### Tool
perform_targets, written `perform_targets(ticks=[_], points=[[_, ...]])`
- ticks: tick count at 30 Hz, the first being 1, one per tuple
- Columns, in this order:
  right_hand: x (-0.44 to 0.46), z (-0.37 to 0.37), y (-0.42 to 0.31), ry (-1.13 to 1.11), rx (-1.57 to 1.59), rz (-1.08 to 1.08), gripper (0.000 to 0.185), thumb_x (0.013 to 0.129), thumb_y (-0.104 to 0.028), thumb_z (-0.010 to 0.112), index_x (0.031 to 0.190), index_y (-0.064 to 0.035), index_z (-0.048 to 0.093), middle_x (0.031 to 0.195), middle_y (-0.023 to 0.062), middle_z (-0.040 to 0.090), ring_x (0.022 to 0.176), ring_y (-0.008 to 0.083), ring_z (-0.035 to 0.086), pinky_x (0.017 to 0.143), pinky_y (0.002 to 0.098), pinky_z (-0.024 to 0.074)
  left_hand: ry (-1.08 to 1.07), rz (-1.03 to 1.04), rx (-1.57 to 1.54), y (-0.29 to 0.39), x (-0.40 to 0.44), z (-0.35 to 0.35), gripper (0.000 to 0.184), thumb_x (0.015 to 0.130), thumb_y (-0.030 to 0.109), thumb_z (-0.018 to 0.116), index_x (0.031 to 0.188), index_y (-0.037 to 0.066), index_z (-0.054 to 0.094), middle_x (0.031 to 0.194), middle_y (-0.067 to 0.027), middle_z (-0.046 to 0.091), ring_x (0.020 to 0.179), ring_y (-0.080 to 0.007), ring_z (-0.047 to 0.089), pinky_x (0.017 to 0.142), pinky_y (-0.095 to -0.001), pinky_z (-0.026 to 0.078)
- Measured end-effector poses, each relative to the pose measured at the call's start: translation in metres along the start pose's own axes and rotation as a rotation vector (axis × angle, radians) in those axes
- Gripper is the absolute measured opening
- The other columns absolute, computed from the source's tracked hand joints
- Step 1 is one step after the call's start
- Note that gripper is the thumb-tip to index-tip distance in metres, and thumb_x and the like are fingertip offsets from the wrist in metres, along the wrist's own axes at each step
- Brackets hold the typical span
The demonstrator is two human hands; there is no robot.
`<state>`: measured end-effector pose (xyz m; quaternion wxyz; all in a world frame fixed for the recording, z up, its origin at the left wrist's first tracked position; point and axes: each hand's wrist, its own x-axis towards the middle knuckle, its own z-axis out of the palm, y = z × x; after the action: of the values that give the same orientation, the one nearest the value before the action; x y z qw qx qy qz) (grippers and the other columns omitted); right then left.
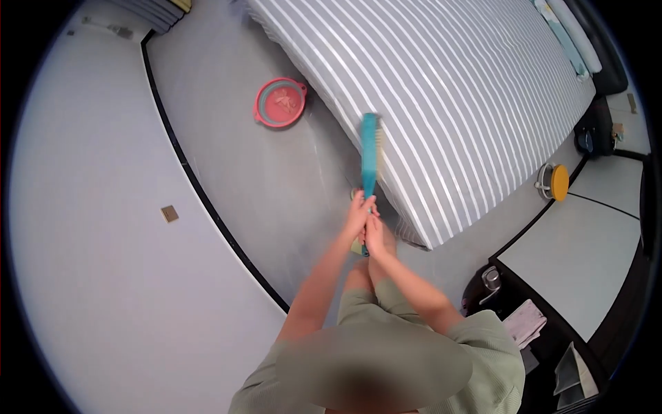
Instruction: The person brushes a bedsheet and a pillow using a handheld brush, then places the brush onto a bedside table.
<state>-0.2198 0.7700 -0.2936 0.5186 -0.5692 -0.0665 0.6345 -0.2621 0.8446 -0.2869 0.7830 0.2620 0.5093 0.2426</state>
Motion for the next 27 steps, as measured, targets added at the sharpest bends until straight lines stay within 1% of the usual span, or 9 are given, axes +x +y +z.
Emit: perform_targets(ticks=[2, 5, 9, 12, 13, 15, 18, 21, 27], points=[[0.012, 0.001, -0.010, 0.138, 0.078, -0.112, 0.024, 0.086, -0.025, 0.031, 0.075, -0.0063, 0.042, 0.049, -0.0025, 0.037, 0.036, 0.0063, 0.033, 0.032, 0.0195, 0.0257, -0.194, 0.026, 0.060, 0.006, 0.022, 0.017, 0.018, 0.080, 0.016, 0.050, 0.089, 0.004, 0.040, 0.060, -0.0023, 0.046, 0.052, -0.0092, 0.047, 0.047, -0.0206, 0.039], [0.047, 0.009, -0.030, 0.285, 0.186, -0.238, 0.024, 0.087, -0.022, 0.028, 0.081, -0.0043, 0.044, 0.054, -0.0032, 0.039, 0.039, 0.0053, 0.035, 0.033, 0.0192, 0.0252, -0.302, 0.021, 0.122, 0.023, 0.060, 0.035, 0.013, 0.080, 0.014, 0.049, 0.085, 0.003, 0.042, 0.057, -0.0025, 0.045, 0.048, -0.0094, 0.043, 0.044, -0.0215, 0.035], [0.105, 0.028, -0.048, 0.403, 0.105, -0.293, 0.035, 0.087, -0.034, 0.024, 0.095, -0.0049, 0.042, 0.057, -0.0026, 0.039, 0.041, 0.0052, 0.035, 0.035, 0.0193, 0.0255, -0.254, -0.042, 0.292, 0.045, 0.117, 0.037, 0.015, 0.079, 0.013, 0.050, 0.087, 0.002, 0.044, 0.054, -0.0020, 0.045, 0.047, -0.0089, 0.042, 0.044, -0.0216, 0.035], [0.126, 0.054, -0.074, 0.478, 0.191, -0.184, 0.029, 0.086, -0.030, 0.030, 0.096, -0.0068, 0.044, 0.051, -0.0029, 0.038, 0.037, 0.0063, 0.035, 0.031, 0.0196, 0.0251, -0.263, -0.158, 0.382, 0.070, 0.145, 0.024, 0.016, 0.078, 0.014, 0.051, 0.087, 0.002, 0.045, 0.053, -0.0022, 0.045, 0.047, -0.0093, 0.044, 0.043, -0.0225, 0.036], [0.136, 0.064, -0.074, 0.464, 0.153, -0.284, 0.030, 0.085, -0.037, 0.030, 0.089, -0.0111, 0.044, 0.049, -0.0023, 0.038, 0.034, 0.0080, 0.034, 0.030, 0.0207, 0.0250, -0.246, -0.132, 0.406, 0.073, 0.152, 0.014, 0.016, 0.078, 0.014, 0.050, 0.087, 0.002, 0.045, 0.053, -0.0024, 0.046, 0.047, -0.0095, 0.044, 0.043, -0.0229, 0.036], [0.148, 0.077, -0.080, 0.485, 0.157, -0.307, 0.030, 0.085, -0.037, 0.030, 0.090, -0.0105, 0.044, 0.052, -0.0017, 0.039, 0.037, 0.0085, 0.035, 0.033, 0.0212, 0.0258, -0.210, -0.073, 0.458, 0.085, 0.163, -0.005, 0.016, 0.079, 0.016, 0.050, 0.086, 0.003, 0.045, 0.054, -0.0027, 0.046, 0.047, -0.0099, 0.044, 0.044, -0.0238, 0.036], [0.165, 0.096, -0.087, 0.512, 0.181, -0.296, 0.031, 0.085, -0.036, 0.030, 0.092, -0.0096, 0.044, 0.056, -0.0009, 0.040, 0.042, 0.0094, 0.036, 0.037, 0.0220, 0.0270, -0.142, -0.150, 0.578, 0.106, 0.169, -0.020, 0.016, 0.079, 0.017, 0.049, 0.086, 0.004, 0.046, 0.057, -0.0035, 0.047, 0.049, -0.0101, 0.045, 0.046, -0.0255, 0.037], [0.194, 0.120, -0.092, 0.493, 0.213, -0.264, 0.031, 0.085, -0.036, 0.030, 0.093, -0.0088, 0.044, 0.060, 0.0000, 0.041, 0.046, 0.0102, 0.037, 0.041, 0.0228, 0.0282, -0.091, -0.052, 0.558, 0.128, 0.182, -0.028, 0.015, 0.079, 0.019, 0.049, 0.083, 0.005, 0.046, 0.056, -0.0002, 0.043, 0.049, -0.0070, 0.040, 0.044, -0.0210, 0.033], [0.245, 0.175, -0.105, 0.439, 0.262, -0.253, 0.033, 0.084, -0.035, 0.030, 0.096, -0.0071, 0.043, 0.068, 0.0018, 0.043, 0.056, 0.0119, 0.039, 0.050, 0.0244, 0.0306, -0.112, -0.019, 0.636, 0.182, 0.216, -0.055, 0.015, 0.079, 0.019, 0.050, 0.080, 0.005, 0.046, 0.056, -0.0001, 0.042, 0.050, -0.0072, 0.040, 0.045, -0.0219, 0.032]])
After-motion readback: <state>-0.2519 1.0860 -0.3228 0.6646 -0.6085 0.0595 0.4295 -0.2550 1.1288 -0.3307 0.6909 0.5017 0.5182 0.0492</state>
